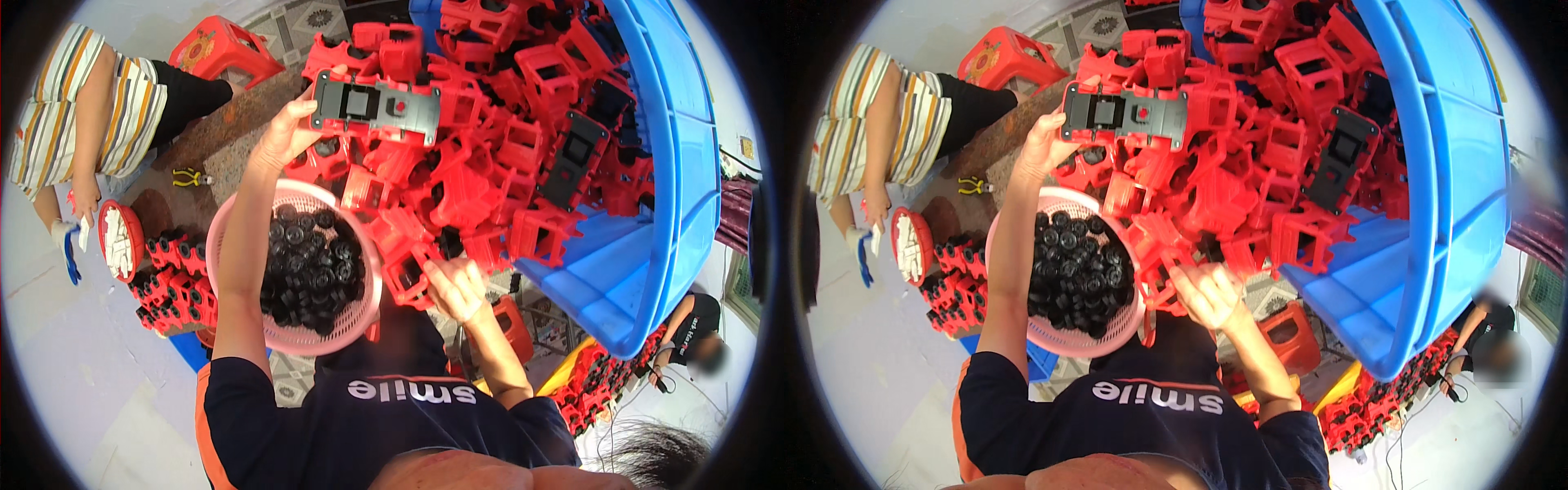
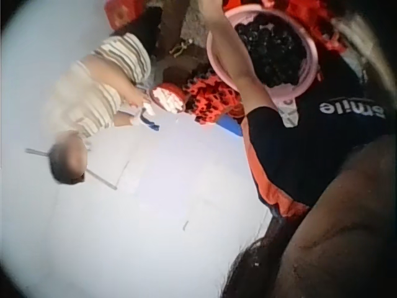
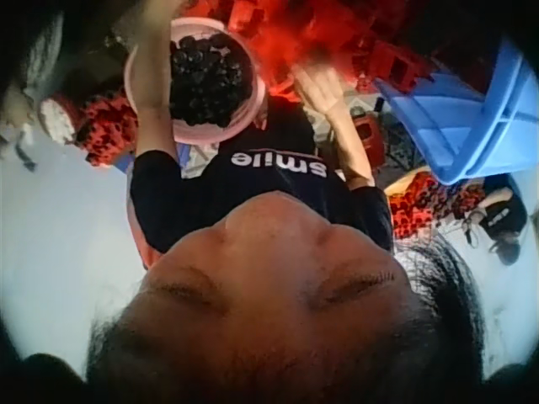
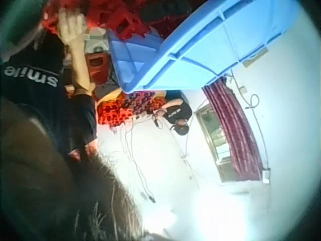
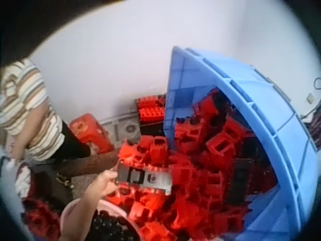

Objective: Assemble plastic toy trucks by snapping wheels onto the chassis.

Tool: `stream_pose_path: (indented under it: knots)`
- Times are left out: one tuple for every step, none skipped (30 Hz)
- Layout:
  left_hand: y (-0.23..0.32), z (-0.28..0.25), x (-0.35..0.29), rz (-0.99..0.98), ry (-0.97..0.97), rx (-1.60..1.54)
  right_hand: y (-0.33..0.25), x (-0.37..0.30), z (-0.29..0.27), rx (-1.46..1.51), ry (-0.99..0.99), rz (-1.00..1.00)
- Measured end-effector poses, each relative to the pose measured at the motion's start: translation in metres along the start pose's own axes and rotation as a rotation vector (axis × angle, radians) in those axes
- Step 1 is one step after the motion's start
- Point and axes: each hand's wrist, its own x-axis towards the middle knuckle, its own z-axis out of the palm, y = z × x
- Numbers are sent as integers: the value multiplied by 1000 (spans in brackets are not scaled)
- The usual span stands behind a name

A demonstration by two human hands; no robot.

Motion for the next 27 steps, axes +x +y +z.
stream_pose_path:
  knots:
    - [-8,-7,-6,15,108,-6,-3,2,-1,-13,4,-11]
    - [-16,-13,-13,28,215,-11,-5,3,-2,-28,8,-22]
    - [-17,-8,-17,23,292,23,-7,6,-3,-45,29,-23]
    - [-19,0,-19,114,378,139,-10,8,-4,-61,47,-29]
    - [-26,2,-27,162,435,277,-15,6,-4,-59,47,-20]
    - [-31,3,-31,218,484,419,-19,7,-5,-70,36,8]
    - [-34,13,-37,103,560,565,-22,4,-4,-67,65,54]
    - [-44,11,-40,102,540,692,-25,0,-3,-66,96,99]
    - [-59,-5,-45,153,512,892,-34,5,-3,-24,141,163]
    - [-60,-2,-48,203,474,1092,-41,4,-5,-48,124,249]
    - [-66,3,-56,124,583,1243,-48,5,-5,-34,161,333]
    - [-74,-12,-60,128,513,1201,-58,8,-5,-15,195,411]
    - [-76,-7,-65,125,516,1203,-67,5,-2,43,248,545]
    - [-79,-1,-71,122,521,1206,-78,5,1,93,297,663]
    - [-80,10,-80,132,517,1201,-87,6,0,33,295,604]
    - [-79,27,-96,247,554,1253,-94,7,0,-25,294,545]
    - [-79,45,-115,362,597,1303,-103,11,-3,-119,236,360]
    - [-77,68,-139,275,554,1124,-113,13,-5,-208,179,176]
    - [-60,106,-174,-161,422,558,-127,12,-3,-269,150,76]
    - [-64,123,-208,-190,387,330,-146,16,1,-238,74,-89]
    - [-68,132,-239,-260,305,97,-161,14,11,-201,26,-222]
    - [-81,140,-268,-152,407,-26,-186,26,15,-99,-42,-290]
    - [-94,140,-289,-117,430,-28,-200,19,33,-24,-92,-403]
    - [-105,139,-305,-84,450,-33,-218,12,49,55,-153,-423]
    - [-110,136,-323,-61,523,-59,-228,14,61,188,-277,-444]
    - [-113,130,-343,-37,596,-86,-235,17,70,319,-403,-466]
    - [-121,116,-365,-81,709,-247,-237,22,79,464,-354,-381]
